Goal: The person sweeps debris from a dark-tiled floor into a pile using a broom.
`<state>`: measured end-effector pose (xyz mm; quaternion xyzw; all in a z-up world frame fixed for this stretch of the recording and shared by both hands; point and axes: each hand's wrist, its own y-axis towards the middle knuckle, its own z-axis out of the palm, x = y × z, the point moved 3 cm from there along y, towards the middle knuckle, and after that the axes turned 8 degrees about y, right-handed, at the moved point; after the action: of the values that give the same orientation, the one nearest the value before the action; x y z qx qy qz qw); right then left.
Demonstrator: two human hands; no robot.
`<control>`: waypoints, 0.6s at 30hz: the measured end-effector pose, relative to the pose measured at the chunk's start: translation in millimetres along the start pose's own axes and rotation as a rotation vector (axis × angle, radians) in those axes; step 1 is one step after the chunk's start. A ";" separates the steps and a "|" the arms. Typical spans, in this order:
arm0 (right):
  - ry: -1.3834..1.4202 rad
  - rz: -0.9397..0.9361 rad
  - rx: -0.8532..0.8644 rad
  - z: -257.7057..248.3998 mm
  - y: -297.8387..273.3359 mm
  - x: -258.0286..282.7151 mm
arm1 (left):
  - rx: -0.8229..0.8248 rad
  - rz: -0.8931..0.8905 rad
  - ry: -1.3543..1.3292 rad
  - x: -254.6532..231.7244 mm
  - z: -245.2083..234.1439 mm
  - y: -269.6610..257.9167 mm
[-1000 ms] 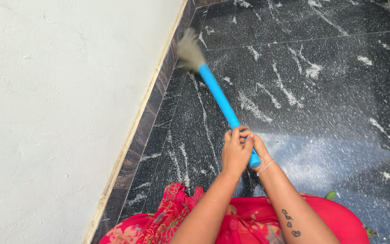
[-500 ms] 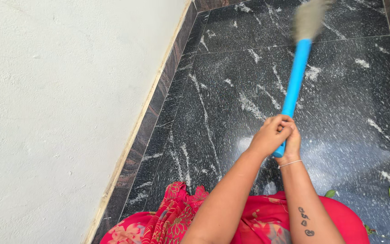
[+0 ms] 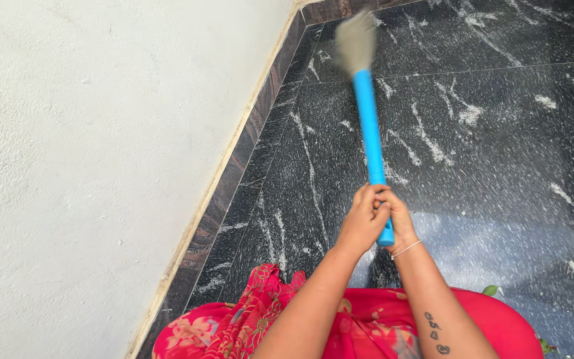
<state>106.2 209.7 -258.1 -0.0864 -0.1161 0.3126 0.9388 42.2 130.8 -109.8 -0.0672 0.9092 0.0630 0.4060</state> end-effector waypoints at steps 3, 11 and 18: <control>0.036 0.058 0.009 12.8 -0.9 -14.5 | -0.015 -0.148 0.144 5.8 -2.4 -1.7; 0.056 -0.150 -0.038 -26.5 14.6 28.9 | 0.029 -0.019 0.102 6.8 33.3 32.4; -0.097 -0.418 -0.071 9.1 -25.5 76.2 | 0.310 0.070 0.021 -14.6 33.4 31.4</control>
<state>177.4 236.6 -230.9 -0.0785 -0.1875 0.1106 0.9729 70.7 168.4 -119.2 0.0275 0.9140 -0.0644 0.3997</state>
